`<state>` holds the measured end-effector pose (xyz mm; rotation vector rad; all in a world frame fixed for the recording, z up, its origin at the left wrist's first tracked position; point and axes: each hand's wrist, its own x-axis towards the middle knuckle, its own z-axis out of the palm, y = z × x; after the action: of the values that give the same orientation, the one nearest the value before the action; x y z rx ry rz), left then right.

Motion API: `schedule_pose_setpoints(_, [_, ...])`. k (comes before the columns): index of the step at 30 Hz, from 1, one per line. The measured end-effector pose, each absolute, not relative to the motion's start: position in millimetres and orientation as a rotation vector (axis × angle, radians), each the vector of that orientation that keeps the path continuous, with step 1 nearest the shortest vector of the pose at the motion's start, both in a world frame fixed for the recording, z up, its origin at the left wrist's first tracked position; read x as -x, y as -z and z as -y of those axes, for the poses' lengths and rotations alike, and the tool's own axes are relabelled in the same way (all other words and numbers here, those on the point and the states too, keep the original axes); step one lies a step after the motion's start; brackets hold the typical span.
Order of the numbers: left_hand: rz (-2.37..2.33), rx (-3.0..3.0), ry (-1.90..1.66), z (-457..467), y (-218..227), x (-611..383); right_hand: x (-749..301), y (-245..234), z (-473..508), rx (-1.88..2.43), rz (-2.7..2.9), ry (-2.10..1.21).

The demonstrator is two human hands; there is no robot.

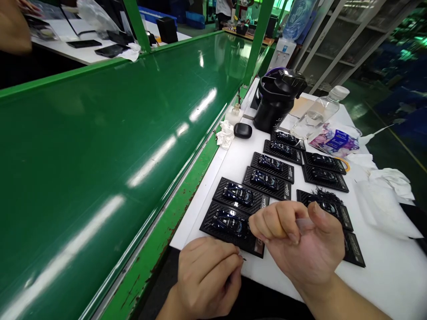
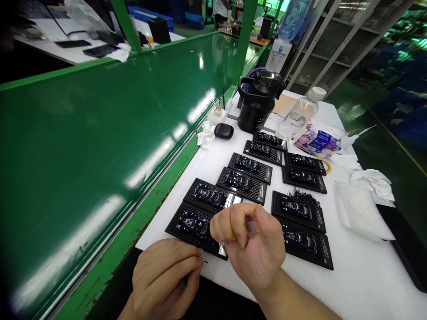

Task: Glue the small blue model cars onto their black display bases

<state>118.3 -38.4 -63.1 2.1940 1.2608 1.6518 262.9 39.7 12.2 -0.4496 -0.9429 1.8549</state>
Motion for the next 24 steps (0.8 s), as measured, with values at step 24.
schedule_pose_setpoints(24, [-1.284,-2.213,-1.611,40.8,65.5,-116.9,-271.4,-9.4,-18.5,0.697,1.387,-1.803])
